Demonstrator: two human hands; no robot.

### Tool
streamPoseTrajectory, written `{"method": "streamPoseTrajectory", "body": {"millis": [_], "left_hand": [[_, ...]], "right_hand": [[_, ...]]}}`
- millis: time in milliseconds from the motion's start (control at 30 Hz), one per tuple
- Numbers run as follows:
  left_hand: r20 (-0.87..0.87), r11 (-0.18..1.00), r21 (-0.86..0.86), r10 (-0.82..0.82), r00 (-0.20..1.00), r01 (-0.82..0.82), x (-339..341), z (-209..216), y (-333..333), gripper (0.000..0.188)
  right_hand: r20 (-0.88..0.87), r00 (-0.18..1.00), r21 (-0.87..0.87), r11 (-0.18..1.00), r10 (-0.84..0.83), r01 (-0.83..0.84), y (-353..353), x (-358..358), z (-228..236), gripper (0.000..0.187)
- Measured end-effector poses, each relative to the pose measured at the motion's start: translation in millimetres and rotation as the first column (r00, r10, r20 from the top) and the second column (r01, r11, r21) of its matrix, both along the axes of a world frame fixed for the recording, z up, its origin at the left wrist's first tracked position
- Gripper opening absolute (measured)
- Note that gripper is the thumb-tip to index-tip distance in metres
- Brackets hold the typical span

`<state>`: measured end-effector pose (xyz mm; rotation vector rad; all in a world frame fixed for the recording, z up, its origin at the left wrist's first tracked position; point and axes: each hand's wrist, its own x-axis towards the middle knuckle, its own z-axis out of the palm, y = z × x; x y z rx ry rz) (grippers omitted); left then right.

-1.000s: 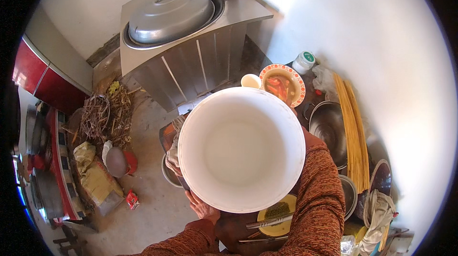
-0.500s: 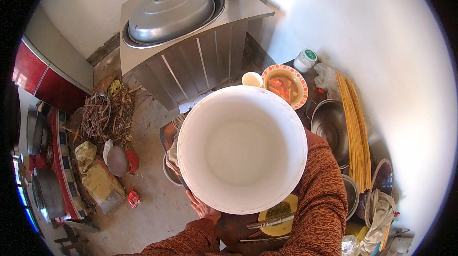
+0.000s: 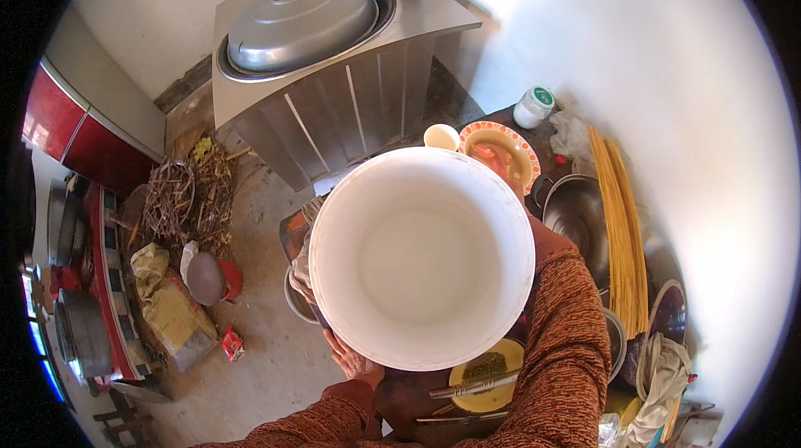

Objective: The person wipes a plate with a cloth, then uses a cleaver to chop green chili peppers on a wooden cutting board. The chopped peppers are gathered into a pile. The person then picks up a tomato from a bowl of water.

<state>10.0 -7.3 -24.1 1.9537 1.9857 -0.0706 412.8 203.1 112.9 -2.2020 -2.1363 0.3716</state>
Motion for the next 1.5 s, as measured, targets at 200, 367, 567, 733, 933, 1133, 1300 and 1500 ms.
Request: {"method": "streamPoseTrajectory", "body": {"millis": [200, 367, 567, 733, 933, 1133, 1300, 1500], "left_hand": [[0.006, 1.0, 0.005, 0.006, 1.0, -0.006, 1, 5, 2, 0.072], [0.024, 0.999, 0.047, 0.023, 0.999, -0.024, 0, 0, -2, 0.072], [0.028, 0.998, 0.058, 0.031, 0.999, -0.032, 2, 4, 1, 0.07], [0.02, 0.994, 0.087, 0.066, 0.998, -0.067, 4, 1, 0, 0.069], [0.034, 0.994, 0.091, 0.063, 0.997, -0.066, 5, 8, 2, 0.066], [0.099, 0.991, 0.019, 0.126, 0.987, -0.129, 5, 20, 2, 0.065], [0.132, 0.988, 0.122, 0.081, 0.988, -0.097, 8, 19, 11, 0.063], [0.035, 0.973, 0.219, 0.066, 0.997, -0.072, 7, 5, -4, 0.062]], "right_hand": [[0.009, 1.0, 0.004, 1.0, 0.01, -0.01, 0, 0, 0, 0.038], [0.022, 0.999, 0.018, 0.999, 0.027, -0.027, 4, 0, 0, 0.037], [0.062, 0.997, 0.04, 0.998, 0.036, -0.038, 4, 4, 1, 0.036], [0.17, 0.982, 0.118, 0.987, 0.087, -0.108, 10, 4, 10, 0.034], [0.494, 0.867, 0.264, 0.941, 0.055, -0.211, -6, -5, 46, 0.018], [0.655, 0.754, 0.36, 0.898, -0.05, -0.253, -37, -13, 90, 0.013], [0.473, 0.857, 0.381, 0.925, -0.203, 0.009, -99, -7, 147, 0.02], [0.546, 0.815, 0.546, 0.82, -0.195, -0.169, -188, -50, 195, 0.015]]}}
